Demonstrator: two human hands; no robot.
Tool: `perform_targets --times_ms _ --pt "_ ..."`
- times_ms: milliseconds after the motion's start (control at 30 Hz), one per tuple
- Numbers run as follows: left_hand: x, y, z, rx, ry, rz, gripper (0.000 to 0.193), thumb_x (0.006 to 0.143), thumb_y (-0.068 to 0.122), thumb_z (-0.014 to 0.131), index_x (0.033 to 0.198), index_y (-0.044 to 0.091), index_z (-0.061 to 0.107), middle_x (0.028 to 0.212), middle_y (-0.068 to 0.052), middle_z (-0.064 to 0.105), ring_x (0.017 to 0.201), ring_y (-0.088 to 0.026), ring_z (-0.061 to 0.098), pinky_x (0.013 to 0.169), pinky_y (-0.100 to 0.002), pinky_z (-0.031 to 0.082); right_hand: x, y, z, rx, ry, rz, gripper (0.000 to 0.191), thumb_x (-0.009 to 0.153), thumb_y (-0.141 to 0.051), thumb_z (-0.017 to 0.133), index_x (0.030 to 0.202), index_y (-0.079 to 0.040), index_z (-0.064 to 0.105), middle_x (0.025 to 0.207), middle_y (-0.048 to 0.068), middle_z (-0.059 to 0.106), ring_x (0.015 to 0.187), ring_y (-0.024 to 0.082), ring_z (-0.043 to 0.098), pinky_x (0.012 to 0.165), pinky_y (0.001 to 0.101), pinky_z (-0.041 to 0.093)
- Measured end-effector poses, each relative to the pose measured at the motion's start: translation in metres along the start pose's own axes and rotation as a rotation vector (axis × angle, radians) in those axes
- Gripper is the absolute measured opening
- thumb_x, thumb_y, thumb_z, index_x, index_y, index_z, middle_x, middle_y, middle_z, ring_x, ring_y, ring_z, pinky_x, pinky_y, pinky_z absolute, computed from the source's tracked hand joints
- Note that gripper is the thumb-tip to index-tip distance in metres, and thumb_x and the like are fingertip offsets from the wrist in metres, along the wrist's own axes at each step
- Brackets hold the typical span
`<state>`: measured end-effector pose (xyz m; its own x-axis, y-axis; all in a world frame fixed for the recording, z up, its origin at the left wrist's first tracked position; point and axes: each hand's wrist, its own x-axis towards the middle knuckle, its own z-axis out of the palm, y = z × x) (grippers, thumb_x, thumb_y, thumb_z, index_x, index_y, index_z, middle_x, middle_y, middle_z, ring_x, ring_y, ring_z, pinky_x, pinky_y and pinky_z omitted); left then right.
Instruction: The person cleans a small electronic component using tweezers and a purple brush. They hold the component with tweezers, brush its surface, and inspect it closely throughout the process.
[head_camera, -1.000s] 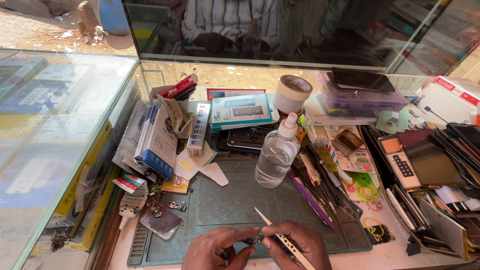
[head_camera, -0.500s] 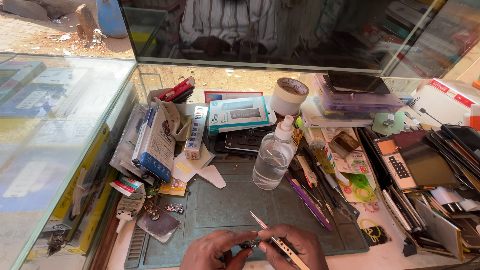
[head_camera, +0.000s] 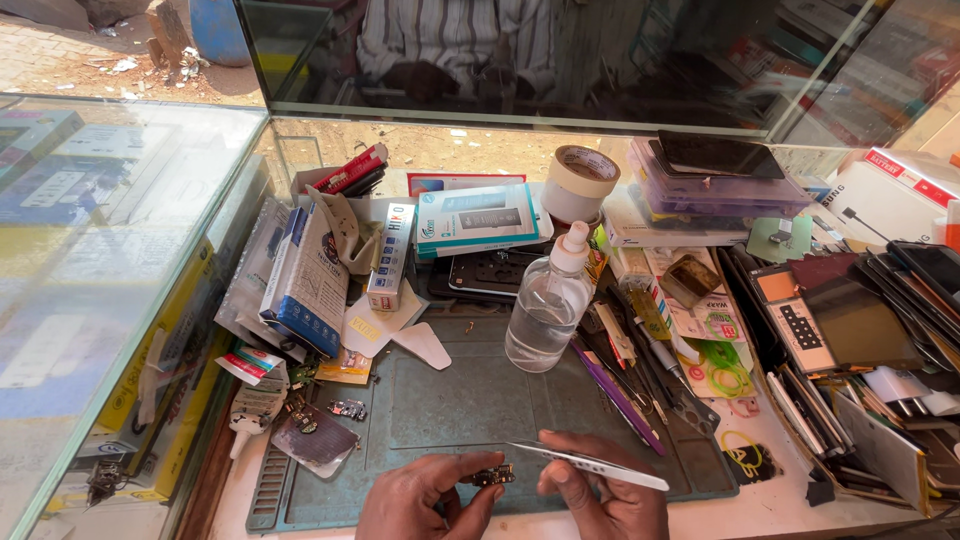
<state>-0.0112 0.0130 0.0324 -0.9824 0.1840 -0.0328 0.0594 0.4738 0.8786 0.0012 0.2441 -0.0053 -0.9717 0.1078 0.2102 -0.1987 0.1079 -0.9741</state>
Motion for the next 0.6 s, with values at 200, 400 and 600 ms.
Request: perform_targets --times_ms 200,400,600 --pt "0.0003 0.0014 -0.0002 0.009 -0.002 0.010 0.038 0.074 0.024 0.089 0.111 0.027 0.084 0.085 0.000 0.084 0.051 -0.006 0.074 0.050 -0.025 0.057 -0.0031 0.0033 0.0015 0.142 0.089 -0.041 0.027 0.094 -0.016 0.065 0.112 0.004 0.072 0.102 0.021 0.078 0.094 0.026 0.080 0.078 0.0394 0.066" --pt "0.0001 0.0048 -0.0013 0.051 -0.019 -0.033 0.040 0.074 0.024 0.088 0.113 0.030 0.084 0.084 0.001 0.083 0.050 -0.006 0.072 0.050 -0.025 0.056 -0.0041 0.0030 0.0000 0.106 0.045 0.014 0.027 0.093 -0.016 0.067 0.109 0.006 0.072 0.098 0.022 0.083 0.096 0.026 0.080 0.083 0.0397 0.065" --pt "0.0000 0.0050 -0.0010 0.079 -0.023 -0.045 0.039 0.074 0.026 0.088 0.113 0.031 0.084 0.082 0.002 0.082 0.051 -0.006 0.072 0.051 -0.026 0.056 -0.0021 -0.0043 -0.0016 0.001 0.012 0.024 0.027 0.093 -0.019 0.068 0.103 0.005 0.076 0.097 0.020 0.080 0.093 0.024 0.081 0.082 0.0389 0.067"
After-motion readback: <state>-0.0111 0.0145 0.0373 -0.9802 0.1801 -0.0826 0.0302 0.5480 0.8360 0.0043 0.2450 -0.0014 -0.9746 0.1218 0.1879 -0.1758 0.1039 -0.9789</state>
